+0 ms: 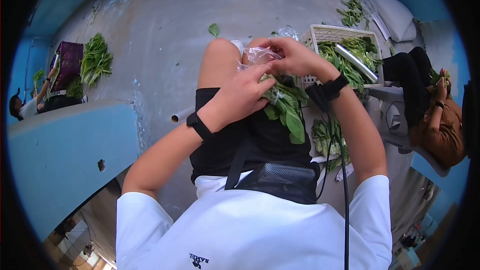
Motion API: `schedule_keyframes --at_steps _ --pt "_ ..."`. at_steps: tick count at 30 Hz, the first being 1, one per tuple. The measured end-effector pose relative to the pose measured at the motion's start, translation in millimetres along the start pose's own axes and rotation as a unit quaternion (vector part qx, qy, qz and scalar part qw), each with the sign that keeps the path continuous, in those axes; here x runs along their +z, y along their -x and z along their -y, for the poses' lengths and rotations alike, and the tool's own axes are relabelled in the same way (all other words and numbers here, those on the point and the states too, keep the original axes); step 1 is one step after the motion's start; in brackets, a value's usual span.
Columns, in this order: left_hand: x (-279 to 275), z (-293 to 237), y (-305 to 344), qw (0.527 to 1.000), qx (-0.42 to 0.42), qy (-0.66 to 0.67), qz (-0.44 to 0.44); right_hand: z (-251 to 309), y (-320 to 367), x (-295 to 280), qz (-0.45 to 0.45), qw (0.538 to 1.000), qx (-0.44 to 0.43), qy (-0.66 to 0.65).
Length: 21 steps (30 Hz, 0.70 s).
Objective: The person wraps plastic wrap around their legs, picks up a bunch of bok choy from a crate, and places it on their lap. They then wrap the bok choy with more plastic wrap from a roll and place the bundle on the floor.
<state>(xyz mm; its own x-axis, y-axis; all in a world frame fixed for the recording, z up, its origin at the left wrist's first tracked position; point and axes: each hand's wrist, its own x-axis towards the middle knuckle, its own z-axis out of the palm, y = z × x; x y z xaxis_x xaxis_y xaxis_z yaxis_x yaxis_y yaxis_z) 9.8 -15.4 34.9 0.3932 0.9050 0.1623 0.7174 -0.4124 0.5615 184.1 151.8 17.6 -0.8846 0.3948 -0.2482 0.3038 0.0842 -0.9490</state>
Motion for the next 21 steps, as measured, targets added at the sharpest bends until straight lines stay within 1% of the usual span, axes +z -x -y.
schedule_keyframes --at_steps 1,2,4,5,7,8,10,11,13,14,16,17,19,20,21 --pt "3.5 0.4 -0.1 0.999 -0.009 0.034 0.014 -0.4 1.5 -2.6 -0.014 1.0 0.021 0.018" --pt "6.7 0.0 0.1 0.999 -0.008 0.036 0.015 -2.7 1.0 -3.8 -0.015 0.999 0.022 0.018" --pt "12.1 -1.8 1.2 0.999 0.014 -0.03 -0.023 -6.2 1.5 -4.3 -0.045 0.983 0.056 0.171" --pt "13.2 -1.9 1.5 0.999 0.016 -0.028 -0.023 -7.5 2.8 -3.0 -0.046 0.982 0.058 0.172" --pt "12.9 -2.8 1.2 0.995 0.039 -0.09 0.001 0.3 2.6 5.8 -0.102 0.963 0.057 0.242" --pt "12.1 -5.2 2.1 0.995 0.039 -0.09 -0.001 4.9 2.8 9.6 -0.102 0.963 0.056 0.244" --pt "7.0 -17.7 4.9 0.985 0.064 -0.158 -0.001 27.1 6.0 18.7 -0.134 0.96 0.062 0.239" --pt "7.1 -22.7 7.8 0.985 0.064 -0.158 -0.001 36.8 8.5 23.5 -0.134 0.96 0.062 0.239" --pt "7.3 -31.8 13.0 0.975 0.046 -0.214 0.04 50.9 12.2 30.5 -0.098 0.981 -0.01 0.168" --pt "8.0 -35.2 13.3 0.975 0.047 -0.215 0.04 47.6 11.5 31.5 -0.099 0.981 -0.011 0.168" --pt "10.1 -39.7 13.1 0.984 0.04 -0.171 -0.028 37.9 8.1 33.0 -0.049 0.96 -0.116 0.25" --pt "11.6 -39.1 14.1 0.984 0.043 -0.172 -0.029 34.0 7.9 31.7 -0.052 0.959 -0.116 0.252" --pt "16.4 -37.5 15.7 0.985 0.025 -0.166 -0.03 35.4 10.0 29.5 -0.055 0.977 -0.1 0.179" --pt "17.5 -37.4 17.3 0.986 0.027 -0.164 -0.031 36.8 12.3 28.1 -0.055 0.977 -0.098 0.18" --pt "18.3 -37.6 19.6 0.99 0.003 -0.137 -0.018 43.0 15.0 27.1 -0.051 0.99 -0.009 0.133"
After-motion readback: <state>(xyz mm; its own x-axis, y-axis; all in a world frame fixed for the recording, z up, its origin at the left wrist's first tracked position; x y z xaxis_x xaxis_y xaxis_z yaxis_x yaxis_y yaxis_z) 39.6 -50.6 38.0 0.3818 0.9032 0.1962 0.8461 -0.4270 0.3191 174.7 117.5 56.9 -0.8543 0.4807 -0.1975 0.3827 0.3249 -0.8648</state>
